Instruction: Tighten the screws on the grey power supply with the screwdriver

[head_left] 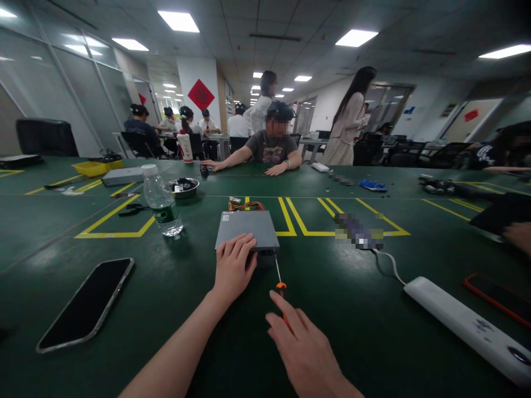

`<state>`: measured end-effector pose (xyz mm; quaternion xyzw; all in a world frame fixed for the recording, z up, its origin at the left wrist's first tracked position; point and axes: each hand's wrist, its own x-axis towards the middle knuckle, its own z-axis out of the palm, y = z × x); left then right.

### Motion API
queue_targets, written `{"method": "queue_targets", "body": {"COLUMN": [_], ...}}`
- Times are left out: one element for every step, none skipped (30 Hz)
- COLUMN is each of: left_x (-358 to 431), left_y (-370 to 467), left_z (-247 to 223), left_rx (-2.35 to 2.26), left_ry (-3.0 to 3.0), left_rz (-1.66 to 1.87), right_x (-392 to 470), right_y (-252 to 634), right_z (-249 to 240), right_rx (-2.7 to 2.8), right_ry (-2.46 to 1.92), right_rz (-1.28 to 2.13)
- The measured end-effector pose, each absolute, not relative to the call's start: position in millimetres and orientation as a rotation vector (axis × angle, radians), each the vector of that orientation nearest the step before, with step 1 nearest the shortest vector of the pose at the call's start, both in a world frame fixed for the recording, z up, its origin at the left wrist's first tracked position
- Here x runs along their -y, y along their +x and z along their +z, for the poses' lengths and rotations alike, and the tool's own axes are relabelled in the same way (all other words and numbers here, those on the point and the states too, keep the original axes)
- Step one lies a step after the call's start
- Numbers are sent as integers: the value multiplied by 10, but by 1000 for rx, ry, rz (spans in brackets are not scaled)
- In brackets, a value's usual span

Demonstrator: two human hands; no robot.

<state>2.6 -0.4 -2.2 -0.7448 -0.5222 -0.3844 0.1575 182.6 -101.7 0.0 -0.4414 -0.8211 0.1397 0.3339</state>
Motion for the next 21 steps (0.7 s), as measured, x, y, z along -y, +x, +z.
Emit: {"method": "queue_targets", "body": {"left_x": [3, 0, -2, -4, -6, -7, -7, -8, -8, -9, -10, -12, -15, -17, -20, -22, -24, -26, -27, -27, -27], "left_y": [28, 29, 30, 31, 31, 31, 30, 29, 28, 27, 27, 27, 27, 27, 28, 28, 29, 30, 30, 31, 32], "left_z": [-23, -25, -27, -28, -30, -32, -34, -37, -40, -44, -48, -52, -55, -57, -58, -58, -56, -54, -52, -50, -48], "left_rx": [1495, 1496, 1495, 1493, 1489, 1487, 1484, 1483, 1486, 1489, 1490, 1493, 1494, 1495, 1496, 1495, 1493, 1491, 1486, 1493, 1491], "left_ry": [-2130, -2129, -2129, -2128, -2126, -2123, -2119, -2116, -2117, -2118, -2121, -2123, -2125, -2126, -2125, -2125, -2126, -2121, -2123, -2119, -2116], "left_rz": [-1097, -1095, -1091, -1089, -1087, -1085, -1086, -1084, -1080, -1078, -1076, -1077, -1078, -1077, -1077, -1075, -1068, -1070, -1069, -1072, -1074], "right_x": [1000, 985, 967, 944, 913, 873, 824, 768, 709, 651, 599, 555, 521, 497, 481, 470, 462, 457, 453, 449, 448], "right_y": [1849, 1873, 1899, 1929, 1960, 1992, 2023, 2050, 2073, 2091, 2103, 2111, 2114, 2115, 2115, 2116, 2120, 2128, 2139, 2154, 2170], "right_z": [71, 143, 208, 260, 295, 310, 307, 289, 259, 223, 185, 149, 115, 85, 59, 37, 18, 5, -2, -1, 9], "right_rx": [2207, 2282, 2378, 2485, 2571, 2635, 2659, 2682, 2677, 2664, 2625, 2570, 2519, 2469, 2426, 2395, 2373, 2358, 2351, 2357, 2373], "right_ry": [-1118, -1090, -1043, -967, -903, -817, -739, -640, -485, -365, -267, -216, -182, -171, -176, -185, -199, -209, -212, -206, -196], "right_rz": [347, 330, 321, 304, 248, 170, 76, -15, -113, -179, -228, -260, -273, -270, -255, -234, -213, -192, -169, -143, -116]}}
